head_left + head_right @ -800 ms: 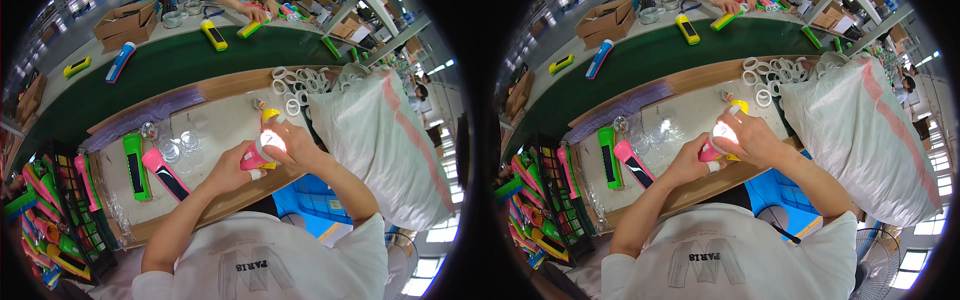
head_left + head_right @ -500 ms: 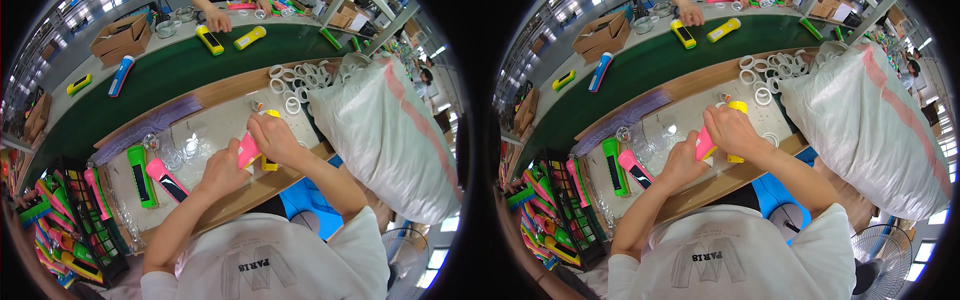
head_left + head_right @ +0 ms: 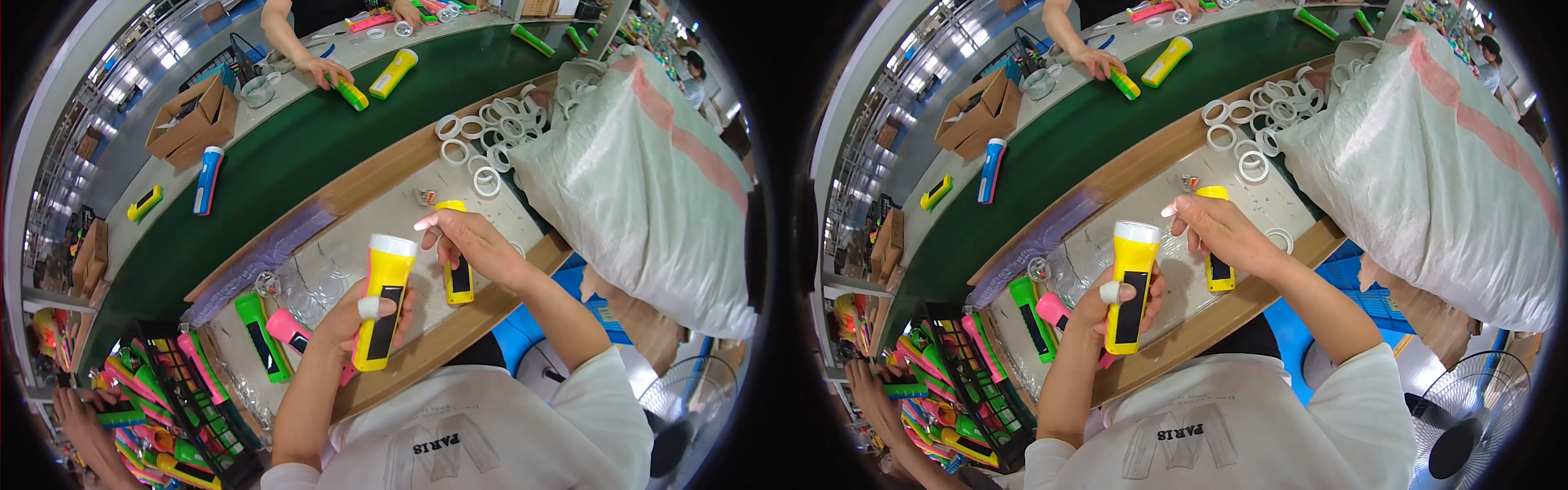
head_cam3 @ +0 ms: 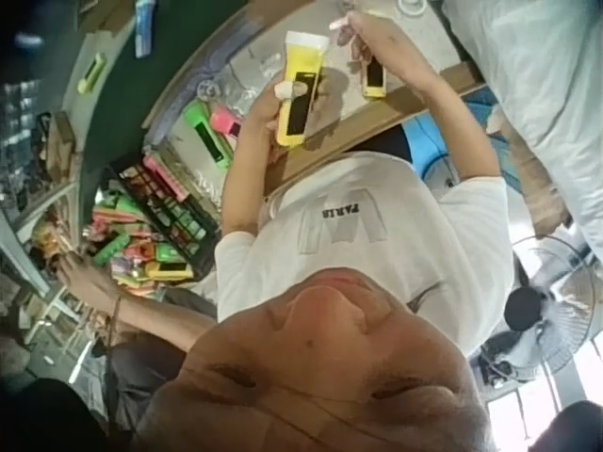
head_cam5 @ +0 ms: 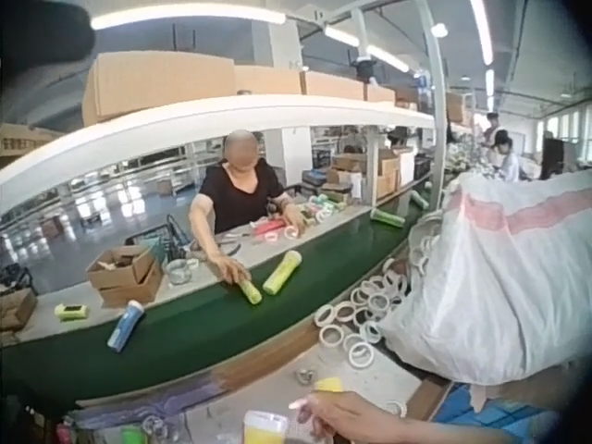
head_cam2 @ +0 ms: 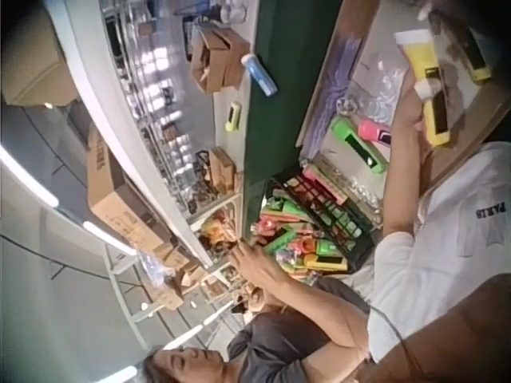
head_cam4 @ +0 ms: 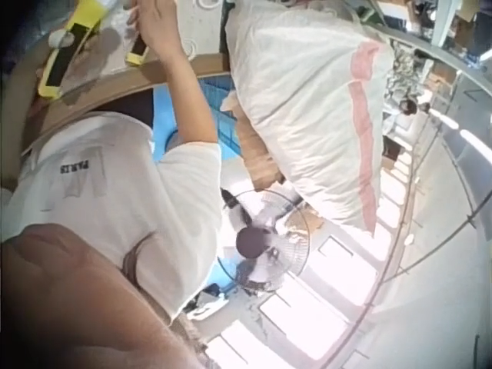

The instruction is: Assembling the lens and front retaining ring onto the bodies of flashlights on a production line.

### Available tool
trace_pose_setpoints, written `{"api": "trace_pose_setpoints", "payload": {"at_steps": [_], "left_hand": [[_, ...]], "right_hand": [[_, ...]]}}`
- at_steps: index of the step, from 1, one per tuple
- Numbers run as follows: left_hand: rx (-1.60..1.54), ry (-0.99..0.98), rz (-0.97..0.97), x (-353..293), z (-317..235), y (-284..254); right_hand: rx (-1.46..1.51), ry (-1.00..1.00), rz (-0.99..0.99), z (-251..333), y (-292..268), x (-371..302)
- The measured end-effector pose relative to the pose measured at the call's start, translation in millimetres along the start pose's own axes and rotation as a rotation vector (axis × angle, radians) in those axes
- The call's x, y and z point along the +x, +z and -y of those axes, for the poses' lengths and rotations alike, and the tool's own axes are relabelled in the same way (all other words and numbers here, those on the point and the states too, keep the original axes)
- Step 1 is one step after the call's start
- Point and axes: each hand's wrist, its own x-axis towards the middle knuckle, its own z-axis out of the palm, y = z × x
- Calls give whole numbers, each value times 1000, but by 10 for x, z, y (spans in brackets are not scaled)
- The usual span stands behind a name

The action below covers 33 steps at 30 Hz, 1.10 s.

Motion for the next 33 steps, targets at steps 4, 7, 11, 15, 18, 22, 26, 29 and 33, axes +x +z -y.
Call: {"api": "trace_pose_setpoints", "payload": {"at_steps": [4, 7, 11, 15, 18, 22, 26, 29, 33], "left_hand": [[-48, 137, -12, 24, -220, -157], [681, 192, -433, 72, -770, -132], [2129, 673, -918, 299, -1326, -378], [2305, 685, -956, 448, -1546, -608], [2388, 684, -972, 525, -1566, -652], [2319, 668, -974, 651, -1526, -672], [2199, 494, -960, 709, -1633, -824], [2079, 489, -823, 754, -1746, -1045], [1814, 258, -819, 797, -1781, -1216]], "right_hand": [[-213, -45, -106, -98, -66, -149], [-507, -180, -191, -213, -152, -298], [-957, -150, -275, -385, -185, -429], [-1038, -100, -289, -440, -254, -470], [-1089, -116, -347, -449, -320, -499], [-1081, -98, -350, -465, -354, -527], [-1080, -124, -330, -459, -326, -478], [-1099, -84, -276, -467, -317, -525], [-1077, -32, -214, -449, -317, -644]]}}
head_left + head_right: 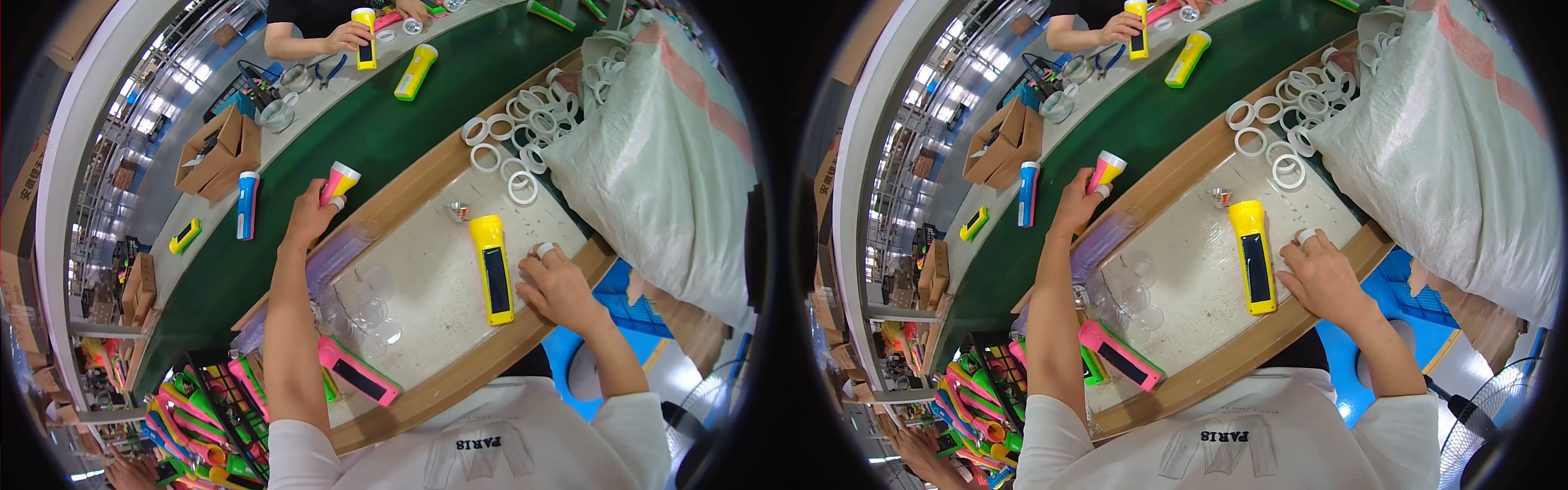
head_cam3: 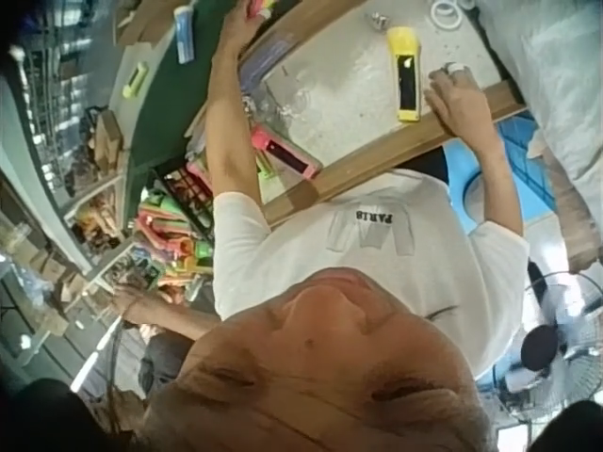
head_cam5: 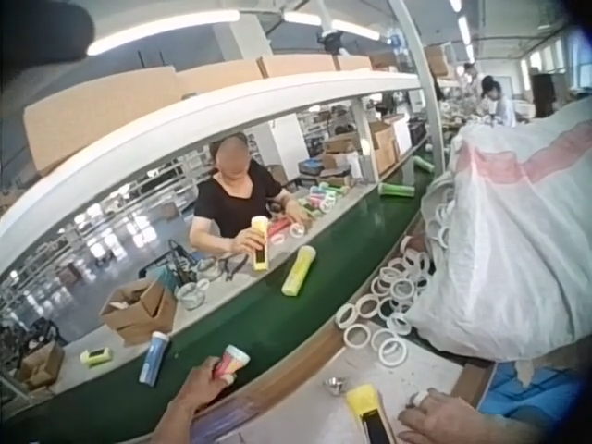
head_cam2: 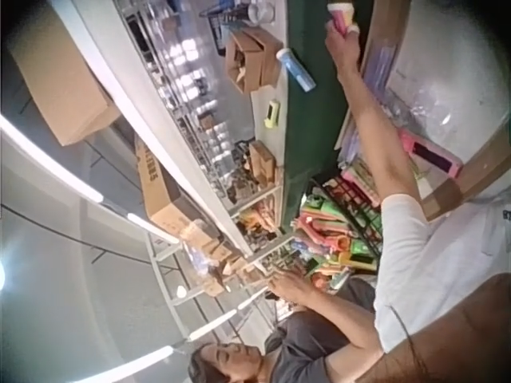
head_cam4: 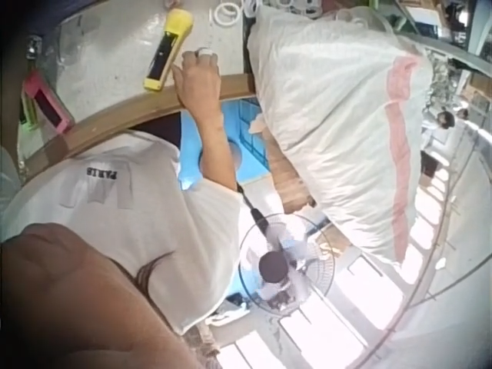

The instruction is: Assembling the lens and front retaining ring onto the bodies of flashlights on a production line.

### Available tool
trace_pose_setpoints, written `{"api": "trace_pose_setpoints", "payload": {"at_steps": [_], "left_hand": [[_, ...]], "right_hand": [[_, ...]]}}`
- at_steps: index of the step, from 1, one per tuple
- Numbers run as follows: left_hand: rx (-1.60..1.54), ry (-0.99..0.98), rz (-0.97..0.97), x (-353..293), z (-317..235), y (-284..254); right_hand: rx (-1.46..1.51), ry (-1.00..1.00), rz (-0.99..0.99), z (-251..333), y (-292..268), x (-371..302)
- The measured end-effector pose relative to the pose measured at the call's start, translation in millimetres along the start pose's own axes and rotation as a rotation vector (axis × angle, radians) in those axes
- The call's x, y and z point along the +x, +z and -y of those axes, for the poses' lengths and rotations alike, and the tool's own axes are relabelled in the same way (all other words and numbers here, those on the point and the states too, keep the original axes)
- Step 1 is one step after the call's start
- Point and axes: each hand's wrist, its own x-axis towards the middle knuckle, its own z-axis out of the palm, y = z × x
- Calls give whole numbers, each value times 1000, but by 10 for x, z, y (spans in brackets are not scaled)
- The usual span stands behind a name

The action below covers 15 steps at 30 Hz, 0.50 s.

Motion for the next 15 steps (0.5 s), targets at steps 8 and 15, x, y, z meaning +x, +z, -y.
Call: {"api": "trace_pose_setpoints", "payload": {"at_steps": [8, 15], "left_hand": [[213, 301, -212, 44, 92, 219], [287, 247, -172, 0, 27, 175]], "right_hand": [[-11, 32, -46, -54, 33, -84], [-36, 103, -102, -24, 36, -106]]}}
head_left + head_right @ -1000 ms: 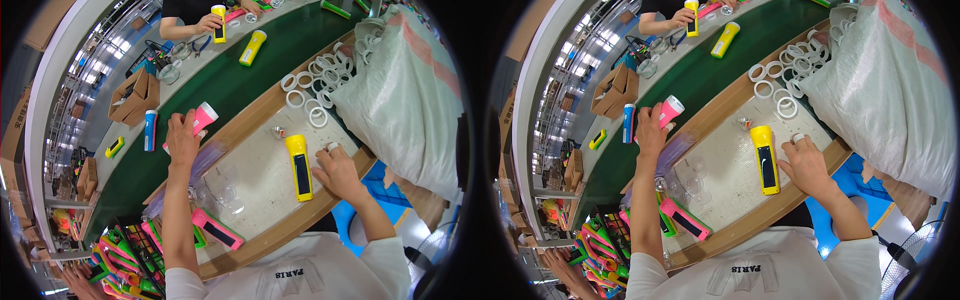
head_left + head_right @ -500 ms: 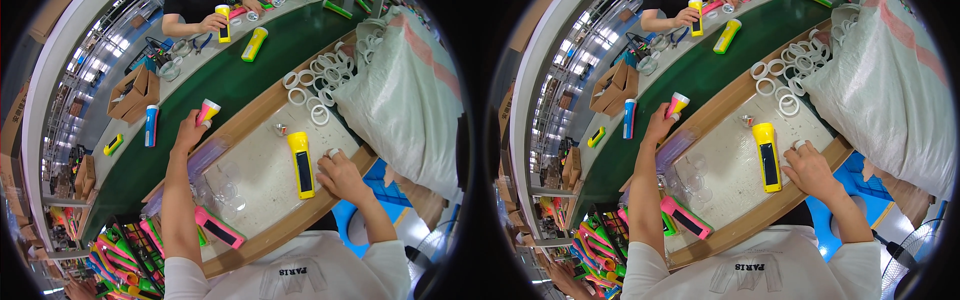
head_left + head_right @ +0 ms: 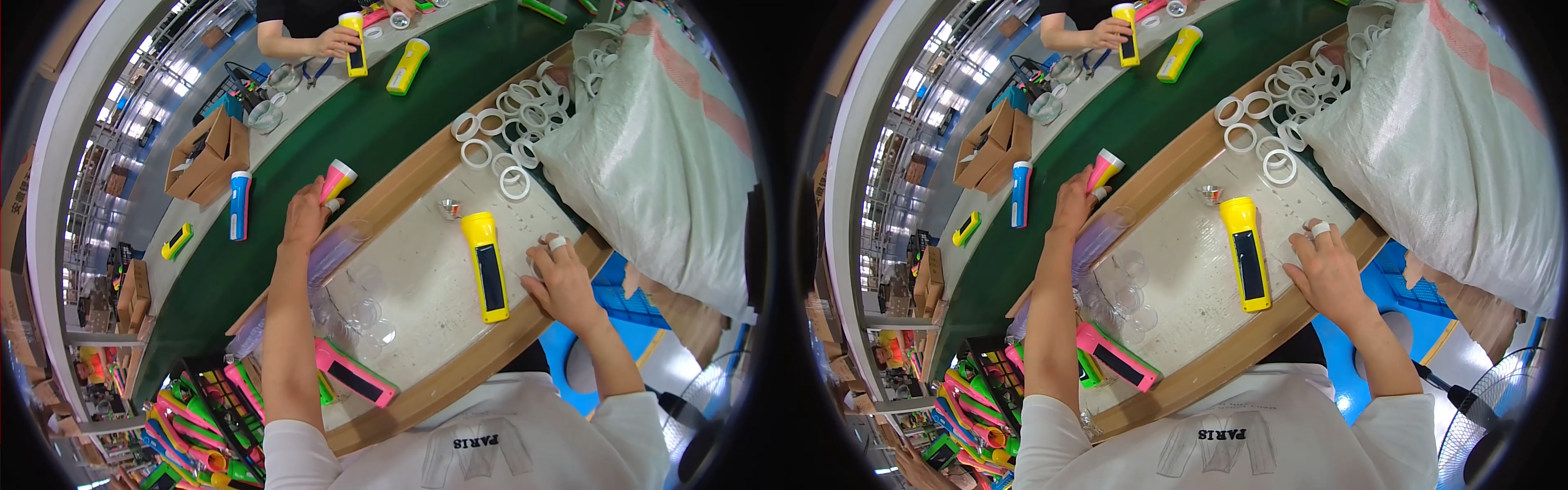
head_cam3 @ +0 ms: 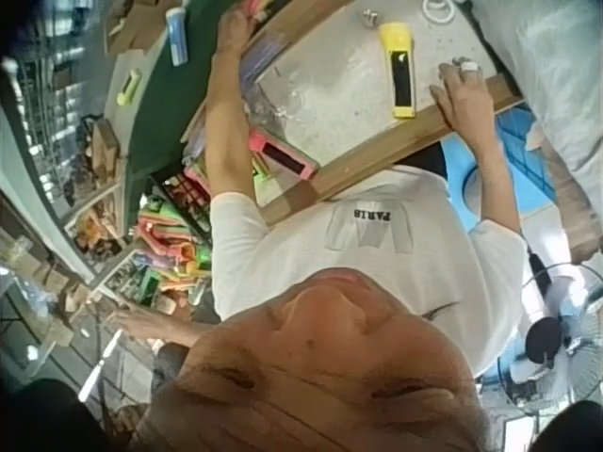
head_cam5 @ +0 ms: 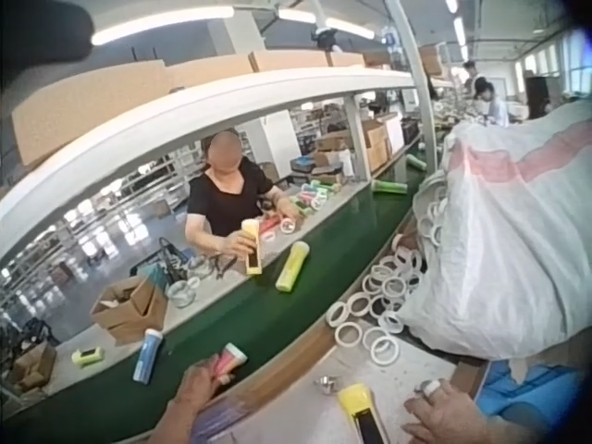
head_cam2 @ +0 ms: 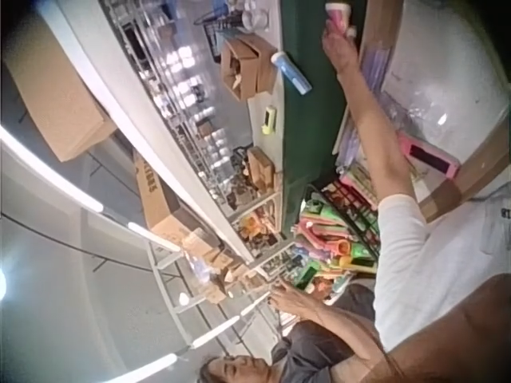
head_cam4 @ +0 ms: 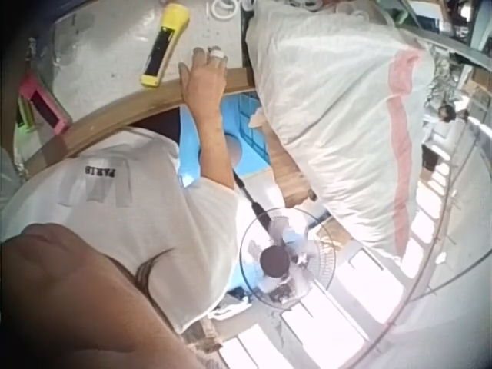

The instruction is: Assembling the lens and front retaining ring onto the bodies of flashlights on a production line.

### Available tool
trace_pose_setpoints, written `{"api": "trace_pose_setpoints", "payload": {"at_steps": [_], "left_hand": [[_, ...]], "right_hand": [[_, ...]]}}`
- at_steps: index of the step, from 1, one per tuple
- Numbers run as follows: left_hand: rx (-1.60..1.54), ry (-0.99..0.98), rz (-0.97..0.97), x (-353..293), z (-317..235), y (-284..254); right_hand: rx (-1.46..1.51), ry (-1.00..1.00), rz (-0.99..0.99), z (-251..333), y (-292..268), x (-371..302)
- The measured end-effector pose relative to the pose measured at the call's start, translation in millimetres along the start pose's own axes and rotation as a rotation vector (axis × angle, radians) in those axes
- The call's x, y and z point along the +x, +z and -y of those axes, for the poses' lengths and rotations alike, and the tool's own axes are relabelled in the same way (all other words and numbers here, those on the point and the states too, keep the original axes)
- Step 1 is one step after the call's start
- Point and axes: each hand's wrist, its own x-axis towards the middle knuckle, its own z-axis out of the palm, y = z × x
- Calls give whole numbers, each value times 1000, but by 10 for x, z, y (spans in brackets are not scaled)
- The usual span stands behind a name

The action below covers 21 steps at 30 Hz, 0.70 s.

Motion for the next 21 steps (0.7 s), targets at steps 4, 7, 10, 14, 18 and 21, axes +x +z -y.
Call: {"api": "trace_pose_setpoints", "payload": {"at_steps": [4, 7, 10, 14, 18, 21], "left_hand": [[-1, 25, -280, -133, -194, -178], [-230, 161, -246, -333, -700, -333], [111, 343, -150, -493, -942, -221], [247, 307, -145, -522, -882, -130], [205, 326, -130, -570, -839, -76], [306, 301, -98, -566, -837, -56]], "right_hand": [[-100, -2, 25, -110, 49, 24], [-146, -35, 95, -279, 32, 50], [-47, -16, 103, -426, -22, 80], [-117, -108, 18, -511, -90, 62], [1023, 410, 52, -299, -225, 168], [1689, 595, 203, -80, -205, 244]]}}
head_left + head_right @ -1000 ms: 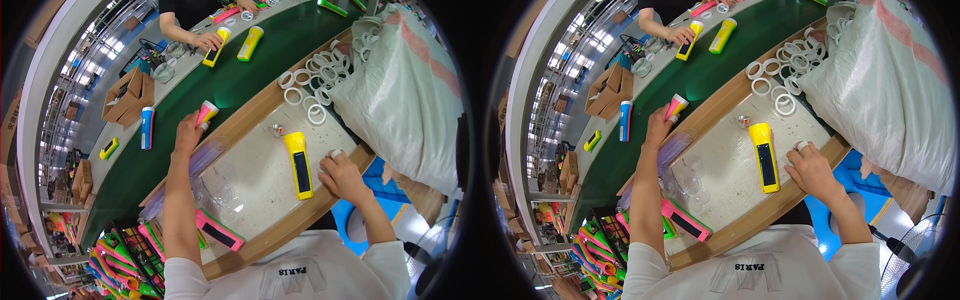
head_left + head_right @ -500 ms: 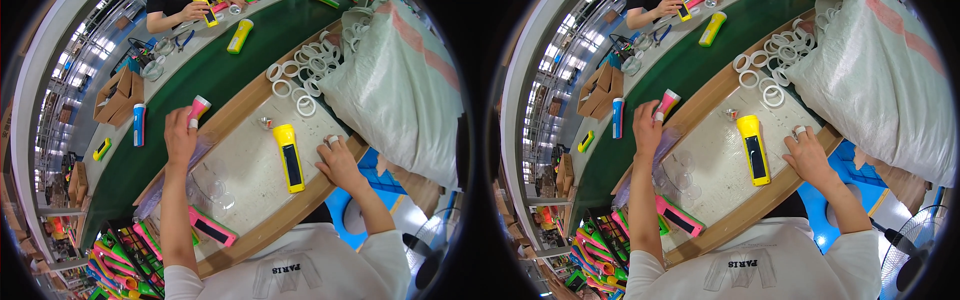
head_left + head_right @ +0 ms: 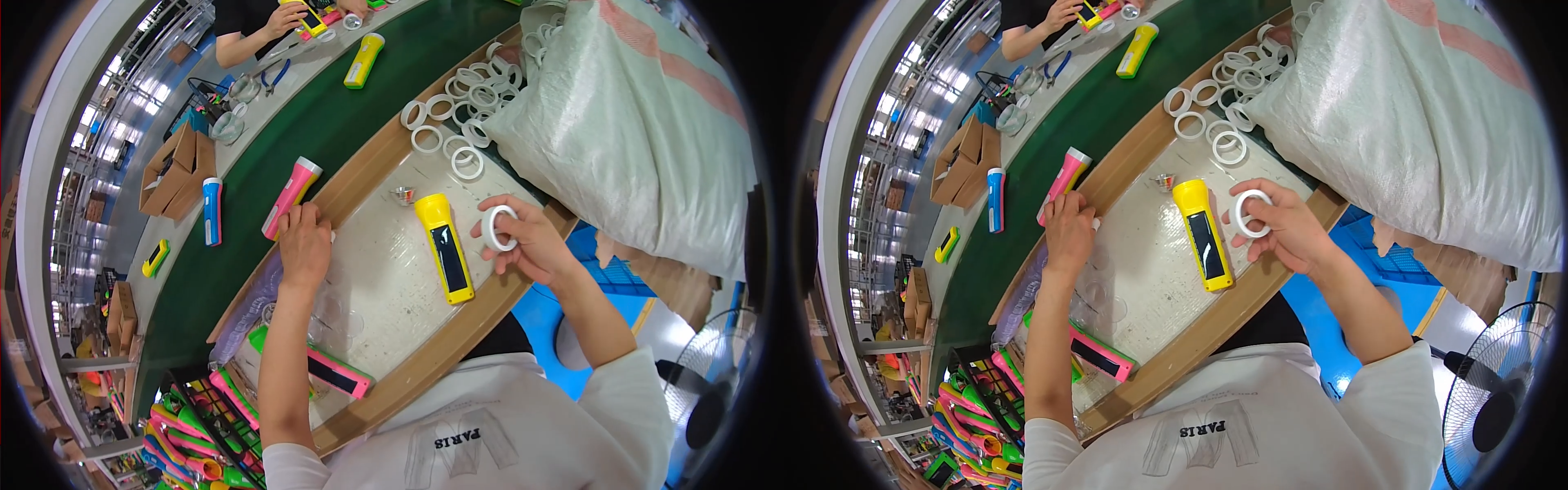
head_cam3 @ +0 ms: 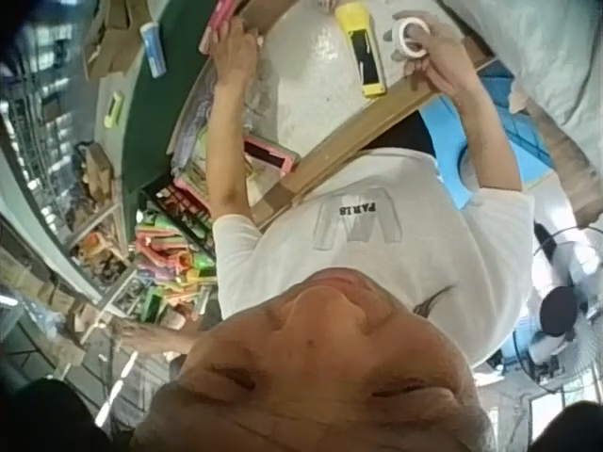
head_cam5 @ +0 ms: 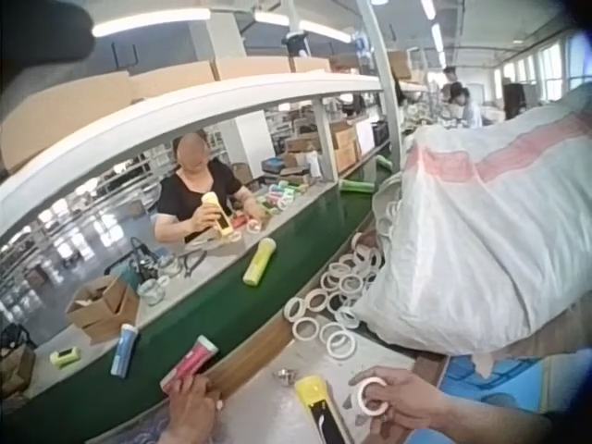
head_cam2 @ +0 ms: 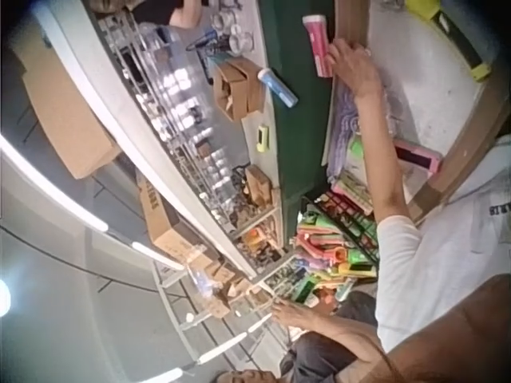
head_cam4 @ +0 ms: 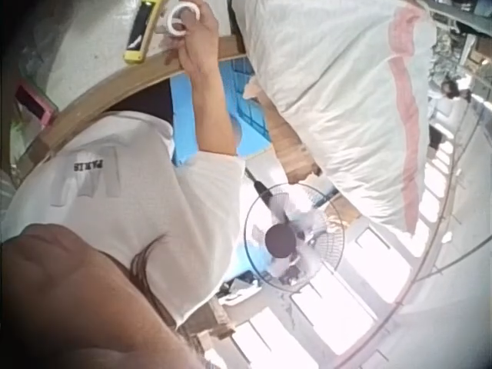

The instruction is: Assembling the lens and front retaining ring onto the bodies of flashlights on a production line.

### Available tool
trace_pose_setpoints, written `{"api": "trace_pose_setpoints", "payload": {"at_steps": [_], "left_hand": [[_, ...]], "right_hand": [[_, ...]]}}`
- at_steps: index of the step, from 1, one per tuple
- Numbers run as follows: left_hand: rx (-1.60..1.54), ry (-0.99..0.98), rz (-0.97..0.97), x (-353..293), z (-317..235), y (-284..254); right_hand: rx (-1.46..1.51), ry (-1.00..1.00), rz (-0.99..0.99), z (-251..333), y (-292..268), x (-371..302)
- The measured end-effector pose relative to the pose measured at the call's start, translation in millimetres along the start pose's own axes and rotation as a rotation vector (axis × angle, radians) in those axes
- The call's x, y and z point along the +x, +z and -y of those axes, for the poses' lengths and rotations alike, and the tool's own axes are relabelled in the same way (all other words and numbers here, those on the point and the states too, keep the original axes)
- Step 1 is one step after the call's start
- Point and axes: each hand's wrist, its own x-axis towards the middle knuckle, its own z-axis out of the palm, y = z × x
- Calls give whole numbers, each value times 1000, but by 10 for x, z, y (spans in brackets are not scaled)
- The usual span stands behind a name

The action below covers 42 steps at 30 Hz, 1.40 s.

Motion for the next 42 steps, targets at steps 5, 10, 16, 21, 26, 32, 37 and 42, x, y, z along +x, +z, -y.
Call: {"api": "trace_pose_setpoints", "payload": {"at_steps": [5, 10, 16, 21, 26, 32, 37, 42], "left_hand": [[-314, -98, -165, 30, -98, -258], [-1235, -546, -135, 50, -426, -704], [-1681, -579, 112, 41, -911, -1011], [-1654, -411, 385, 76, -1146, -1050], [-1494, -422, 181, 82, -1255, -964], [-1916, -653, 430, 23, -1355, -884], [-1913, -584, 297, 35, -1441, -871], [-1358, -464, 146, 18, -1387, -645]], "right_hand": [[366, 18, 204, -260, 171, 20], [294, -46, 250, -400, 354, 86], [-723, -740, 25, -513, 447, -15], [-905, -1088, 76, -475, 445, -50], [-893, -1180, 72, -443, 375, -132], [-955, -1133, 18, -449, 346, -143], [-668, -758, 79, -510, 265, -192], [56, -401, 120, -502, 185, -212]]}}
